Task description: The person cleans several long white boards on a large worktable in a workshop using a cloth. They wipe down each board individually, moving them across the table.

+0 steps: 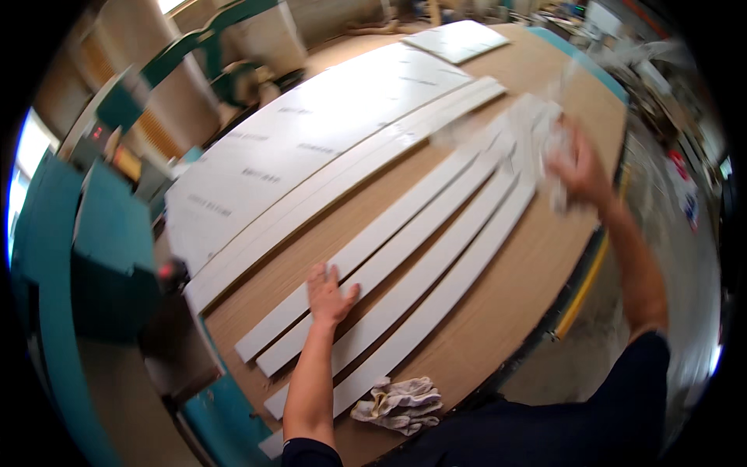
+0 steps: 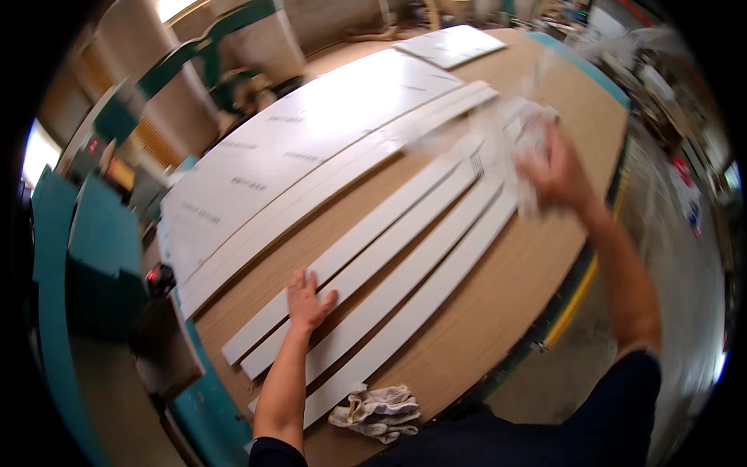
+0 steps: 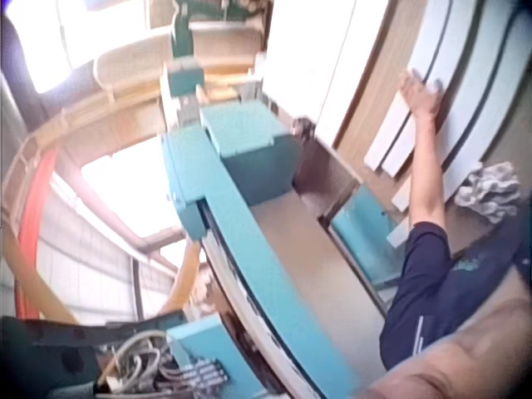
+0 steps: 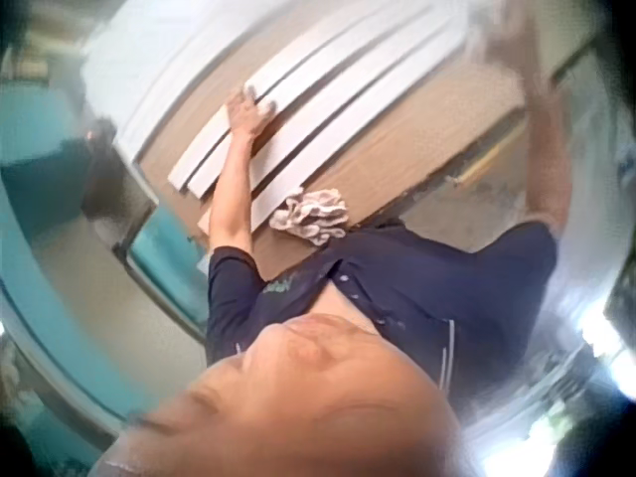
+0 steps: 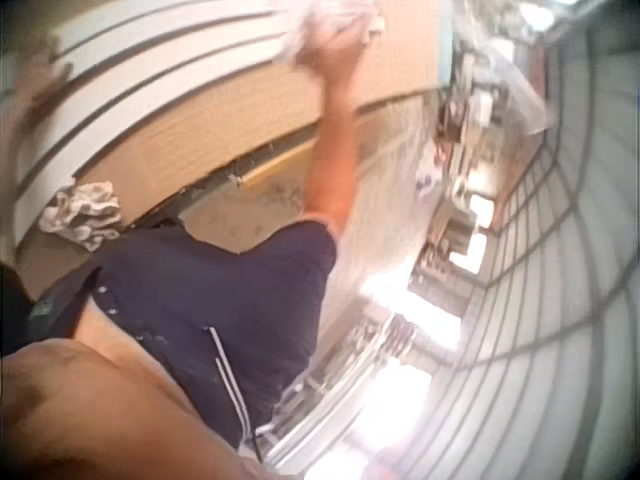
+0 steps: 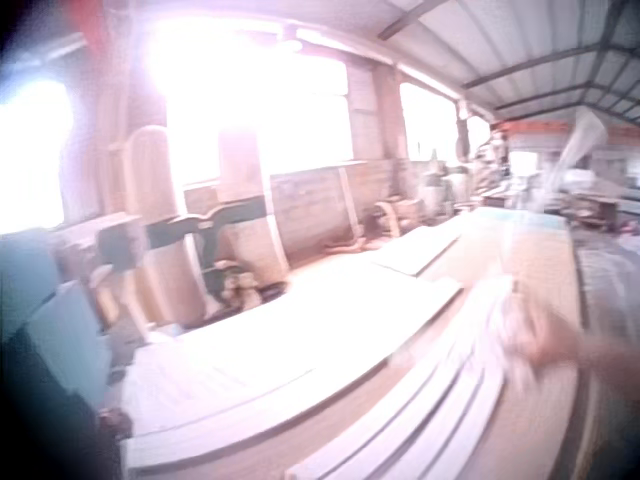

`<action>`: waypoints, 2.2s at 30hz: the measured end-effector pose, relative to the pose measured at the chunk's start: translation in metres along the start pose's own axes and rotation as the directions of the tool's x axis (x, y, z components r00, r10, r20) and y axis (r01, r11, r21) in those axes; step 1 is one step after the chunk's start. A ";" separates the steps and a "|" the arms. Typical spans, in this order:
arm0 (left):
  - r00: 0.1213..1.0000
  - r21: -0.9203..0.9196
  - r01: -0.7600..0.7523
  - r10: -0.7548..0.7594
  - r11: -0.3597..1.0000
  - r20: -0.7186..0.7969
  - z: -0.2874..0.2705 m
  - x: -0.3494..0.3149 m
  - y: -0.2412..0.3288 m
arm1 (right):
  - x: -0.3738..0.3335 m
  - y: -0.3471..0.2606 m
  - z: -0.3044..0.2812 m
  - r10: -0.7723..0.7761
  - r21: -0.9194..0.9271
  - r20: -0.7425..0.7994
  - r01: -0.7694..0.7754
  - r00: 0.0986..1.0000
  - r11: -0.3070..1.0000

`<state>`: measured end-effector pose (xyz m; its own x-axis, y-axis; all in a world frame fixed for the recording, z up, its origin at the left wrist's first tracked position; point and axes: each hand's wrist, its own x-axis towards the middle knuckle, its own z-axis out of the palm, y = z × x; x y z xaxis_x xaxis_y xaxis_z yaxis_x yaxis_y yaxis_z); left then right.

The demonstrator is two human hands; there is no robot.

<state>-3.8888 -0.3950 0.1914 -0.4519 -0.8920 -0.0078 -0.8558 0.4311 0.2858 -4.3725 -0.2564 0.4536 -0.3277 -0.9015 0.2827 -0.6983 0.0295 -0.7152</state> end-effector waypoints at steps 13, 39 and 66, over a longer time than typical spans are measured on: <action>0.953 0.001 0.244 -0.239 0.970 -0.188 -0.034 0.084 -0.136 | -0.224 0.150 0.099 0.426 -0.561 -0.104 -0.407 0.899 0.721; 0.987 0.290 0.159 -0.148 0.944 -0.060 -0.085 0.100 -0.108 | -0.200 0.155 0.109 0.548 -0.425 -0.218 -0.585 0.807 0.691; 0.995 0.050 -0.057 0.061 0.997 -0.081 -0.063 0.026 -0.136 | -0.199 0.184 0.108 0.449 -0.428 -0.059 -0.429 0.892 0.796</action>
<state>-3.7682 -0.4859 0.2126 -0.4815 -0.8721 0.0876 -0.8402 0.4877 0.2373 -4.3668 -0.1184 0.1969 -0.6428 -0.7654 -0.0315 -0.6875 0.5946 -0.4170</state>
